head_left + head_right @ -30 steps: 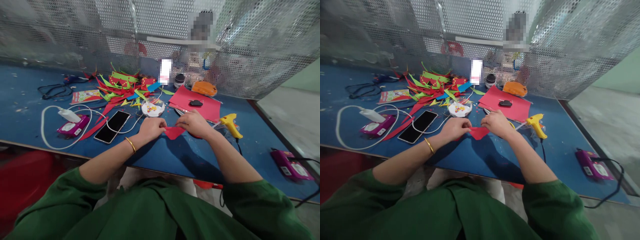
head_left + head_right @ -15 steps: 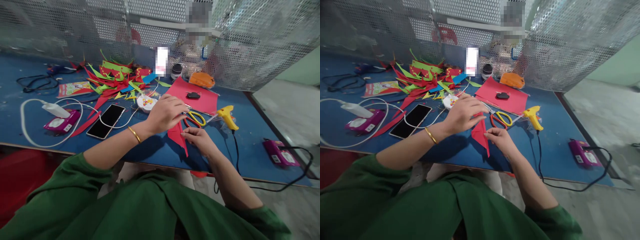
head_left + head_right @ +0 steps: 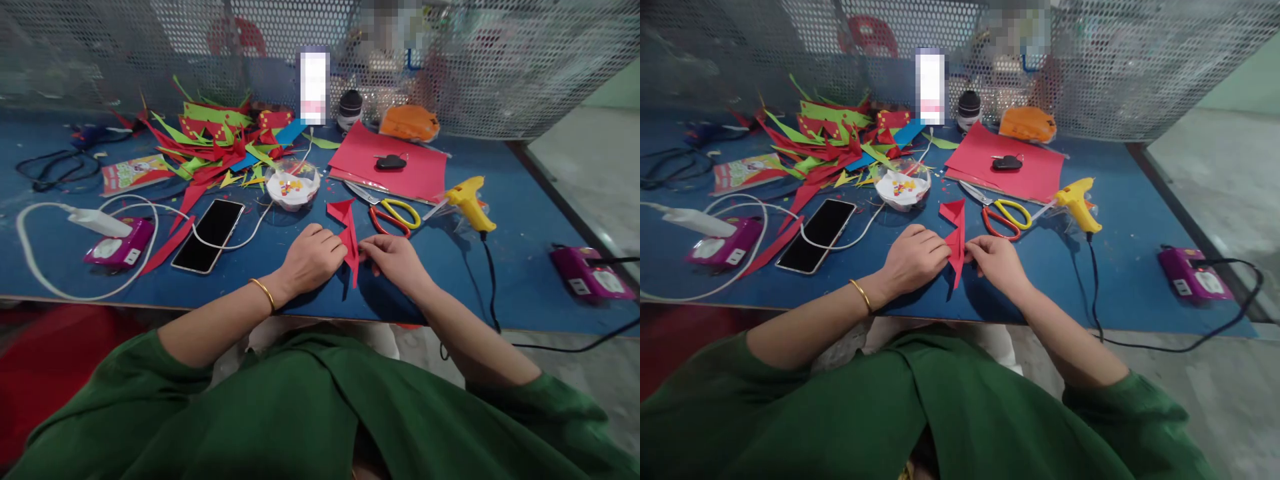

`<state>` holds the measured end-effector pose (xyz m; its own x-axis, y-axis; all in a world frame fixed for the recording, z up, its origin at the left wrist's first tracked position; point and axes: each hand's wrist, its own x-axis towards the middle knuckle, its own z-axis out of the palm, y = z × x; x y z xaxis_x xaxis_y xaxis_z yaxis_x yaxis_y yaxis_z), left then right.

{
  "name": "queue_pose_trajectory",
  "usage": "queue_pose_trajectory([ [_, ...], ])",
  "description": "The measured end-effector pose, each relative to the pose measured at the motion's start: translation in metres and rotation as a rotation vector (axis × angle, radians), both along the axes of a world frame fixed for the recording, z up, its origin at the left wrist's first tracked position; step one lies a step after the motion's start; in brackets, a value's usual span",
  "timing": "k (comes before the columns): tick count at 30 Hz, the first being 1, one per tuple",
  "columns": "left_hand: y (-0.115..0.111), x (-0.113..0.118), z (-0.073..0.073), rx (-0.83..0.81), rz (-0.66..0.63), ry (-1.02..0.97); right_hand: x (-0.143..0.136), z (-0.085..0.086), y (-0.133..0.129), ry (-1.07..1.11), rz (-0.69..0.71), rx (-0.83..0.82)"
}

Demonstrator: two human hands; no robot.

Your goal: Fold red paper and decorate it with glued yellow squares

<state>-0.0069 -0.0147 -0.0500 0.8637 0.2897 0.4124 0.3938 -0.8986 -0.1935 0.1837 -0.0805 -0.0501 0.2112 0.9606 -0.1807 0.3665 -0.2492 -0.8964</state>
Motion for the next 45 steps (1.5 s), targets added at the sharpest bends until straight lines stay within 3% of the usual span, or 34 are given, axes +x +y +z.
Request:
queue_pose_trajectory([
  [2, -0.002, -0.001, -0.001, -0.012, 0.014, -0.001, 0.005, -0.005, -0.014, -0.243, 0.021, 0.12],
  [6, -0.005, -0.002, 0.0, -0.053, 0.027, -0.006, 0.009, -0.011, -0.03, -1.02, 0.248, 0.526],
  [8, -0.006, -0.001, 0.0, -0.071, 0.039, -0.022, 0.007, -0.01, -0.028, -1.195, 0.304, 0.696],
  [11, -0.006, 0.0, 0.001, -0.103, 0.059, -0.052, 0.002, -0.004, -0.02, -1.271, 0.341, 0.853],
  [14, -0.007, -0.001, 0.001, -0.117, 0.074, -0.057, 0.002, -0.002, -0.015, -1.285, 0.351, 0.929],
  [18, -0.005, -0.001, -0.002, -0.089, 0.051, -0.011, 0.008, -0.006, -0.017, -1.255, 0.415, 0.909],
  [24, -0.005, -0.005, -0.004, -0.09, -0.005, 0.013, 0.01, -0.013, -0.022, -1.03, 0.452, 0.61],
  [28, -0.008, -0.017, -0.002, -0.219, 0.015, -0.068, 0.011, -0.014, -0.023, -0.767, 0.363, 0.445],
  [34, -0.006, -0.025, -0.006, -0.591, 0.188, -0.244, 0.009, -0.015, -0.018, -0.466, 0.247, 0.395],
  [45, 0.003, -0.013, -0.009, -0.769, 0.189, -0.272, 0.002, -0.012, -0.016, -0.427, 0.094, 0.28],
])
